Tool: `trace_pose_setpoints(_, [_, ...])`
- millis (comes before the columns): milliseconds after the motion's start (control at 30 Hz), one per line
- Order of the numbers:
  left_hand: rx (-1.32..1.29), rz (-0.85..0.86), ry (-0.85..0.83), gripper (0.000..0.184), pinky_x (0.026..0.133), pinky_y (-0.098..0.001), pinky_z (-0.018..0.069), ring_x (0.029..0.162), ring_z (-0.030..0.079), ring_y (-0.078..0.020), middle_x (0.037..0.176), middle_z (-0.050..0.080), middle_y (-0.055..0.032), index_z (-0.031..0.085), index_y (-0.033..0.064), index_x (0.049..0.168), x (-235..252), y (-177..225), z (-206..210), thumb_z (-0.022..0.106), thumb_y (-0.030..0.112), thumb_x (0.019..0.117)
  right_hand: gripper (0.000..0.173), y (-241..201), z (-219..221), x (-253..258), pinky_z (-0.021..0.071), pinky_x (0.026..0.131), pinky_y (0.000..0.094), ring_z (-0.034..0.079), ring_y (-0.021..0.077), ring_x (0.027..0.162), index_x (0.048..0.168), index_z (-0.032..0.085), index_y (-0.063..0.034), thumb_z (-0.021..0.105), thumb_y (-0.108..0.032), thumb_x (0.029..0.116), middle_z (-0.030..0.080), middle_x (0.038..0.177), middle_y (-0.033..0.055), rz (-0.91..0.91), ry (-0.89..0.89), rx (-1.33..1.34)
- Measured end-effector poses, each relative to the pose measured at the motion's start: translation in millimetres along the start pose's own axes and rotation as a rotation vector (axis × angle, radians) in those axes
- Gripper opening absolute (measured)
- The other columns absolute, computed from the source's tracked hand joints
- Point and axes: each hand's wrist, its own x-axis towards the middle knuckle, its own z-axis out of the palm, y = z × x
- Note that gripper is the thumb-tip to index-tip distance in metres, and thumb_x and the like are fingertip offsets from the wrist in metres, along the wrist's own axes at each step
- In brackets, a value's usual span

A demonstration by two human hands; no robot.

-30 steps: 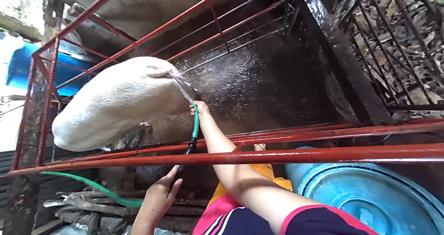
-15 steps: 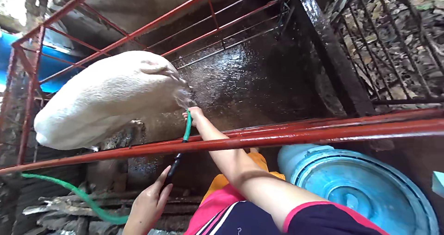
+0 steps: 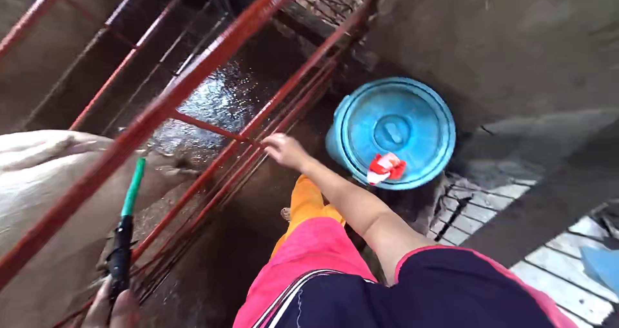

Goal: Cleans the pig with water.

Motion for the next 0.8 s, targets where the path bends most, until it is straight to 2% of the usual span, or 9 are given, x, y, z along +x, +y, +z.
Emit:
trace_pose_setpoints(100, [-0.096,-0.025,0.006,0.055,0.056,-0.0175,0.0465,0.059,0.049,0.0049,0.090,0.056,-0.0013,0.029,-0.0090,0.152,-7.5,-15.6,-1.7,0.038,0.018,0.1059,0.035,75.7,-35.5,-77.3,0.0437,0.112,0.0573,0.056,0.0405,0.133,0.131,0.068,-0.0063,0.057,-0.022,0.1024,0.061,0.140,0.0231,0.396,0.285,-0.332])
trace_pose_setpoints(233, [-0.108,-0.015,0.004,0.051,0.053,-0.0182,0.0462,0.058,0.050,0.0035,0.085,0.057,0.0038,0.036,-0.0026,0.151,-19.8,-38.9,-9.3,0.039,0.023,0.1072,0.080,143.5,-73.7,-193.9,0.0271,0.103,0.0861,0.025,0.0643,0.144,0.158,0.041,-0.0230,0.072,-0.052,0.0901,0.019,0.164,0.0339,1.014,0.547,-0.364])
trace_pose_setpoints(333, [-0.058,-0.046,0.076,0.050,0.050,-0.0239,0.0422,0.054,0.045,-0.0031,0.078,0.056,-0.0004,0.046,0.0032,0.149,-30.3,-57.8,-23.7,0.041,0.027,0.1061,0.098,180.3,-57.9,-224.7,0.0262,0.112,0.0781,0.013,0.0626,0.149,0.166,0.022,-0.0190,0.075,-0.049,0.0888,0.005,0.166,0.0353,1.165,0.475,-0.303])
trace_pose_setpoints(433, [-0.054,-0.110,0.105,0.048,0.051,-0.0264,0.0427,0.054,0.046,-0.0063,0.077,0.054,-0.0019,0.046,0.0056,0.150,-41.5,-71.3,-36.4,0.039,0.026,0.1071,0.079,173.1,-41.8,-221.4,0.0381,0.109,0.0713,0.027,0.0607,0.145,0.163,0.030,-0.0164,0.068,-0.032,0.0957,0.016,0.165,0.0347,1.194,0.503,-0.431])
trace_pose_setpoints(567, [-0.115,-0.141,0.147,0.048,0.048,-0.0237,0.0408,0.050,0.044,-0.0054,0.071,0.052,-0.0001,0.044,0.0042,0.151,-58.5,-93.0,-51.8,0.039,0.025,0.1083,0.068,160.9,-41.8,-211.4,0.0379,0.113,0.0648,0.038,0.0525,0.144,0.153,0.041,-0.0005,0.069,-0.018,0.0940,0.036,0.156,0.0358,1.161,0.533,-0.333])
trace_pose_setpoints(633, [-0.141,-0.130,0.163,0.048,0.049,-0.0248,0.0409,0.051,0.044,-0.0056,0.071,0.051,0.0004,0.046,0.0028,0.149,-64.9,-105.7,-55.7,0.039,0.026,0.1075,0.051,141.8,-41.5,-199.9,0.0436,0.109,0.0596,0.054,0.0435,0.133,0.146,0.049,0.0039,0.060,-0.017,0.1005,0.053,0.143,0.0317,1.048,0.709,-0.036])
trace_pose_setpoints(700, [-0.168,-0.105,0.180,0.049,0.049,-0.0259,0.0410,0.051,0.043,-0.0059,0.070,0.051,0.0004,0.047,0.0011,0.148,-67.5,-117.2,-57.2,0.040,0.026,0.1066,0.043,107.6,-31.6,-182.7,0.0501,0.098,0.0455,0.061,0.0267,0.115,0.145,0.048,0.0028,0.047,-0.014,0.1048,0.059,0.133,0.0225,0.838,0.802,0.365])
trace_pose_setpoints(767, [-0.199,-0.079,0.198,0.050,0.050,-0.0253,0.0406,0.051,0.043,-0.0050,0.073,0.052,-0.0003,0.046,-0.0001,0.148,-66.1,-123.6,-56.9,0.040,0.026,0.1057,0.038,55.0,-12.8,-161.3,0.0556,0.083,0.0280,0.063,0.0070,0.095,0.142,0.043,-0.0023,0.034,-0.014,0.1065,0.060,0.113,0.0043,0.555,0.629,0.715])
trace_pose_setpoints(800, [-0.207,-0.072,0.208,0.051,0.051,-0.0256,0.0410,0.053,0.043,-0.0050,0.076,0.055,-0.0017,0.046,-0.0006,0.149,-63.9,-123.0,-57.4,0.041,0.026,0.1054,0.039,22.1,1.0,-147.2,0.0584,0.081,0.0257,0.066,0.0052,0.092,0.141,0.041,-0.0040,0.031,-0.016,0.1054,0.064,0.109,0.0000,0.423,0.487,0.874])
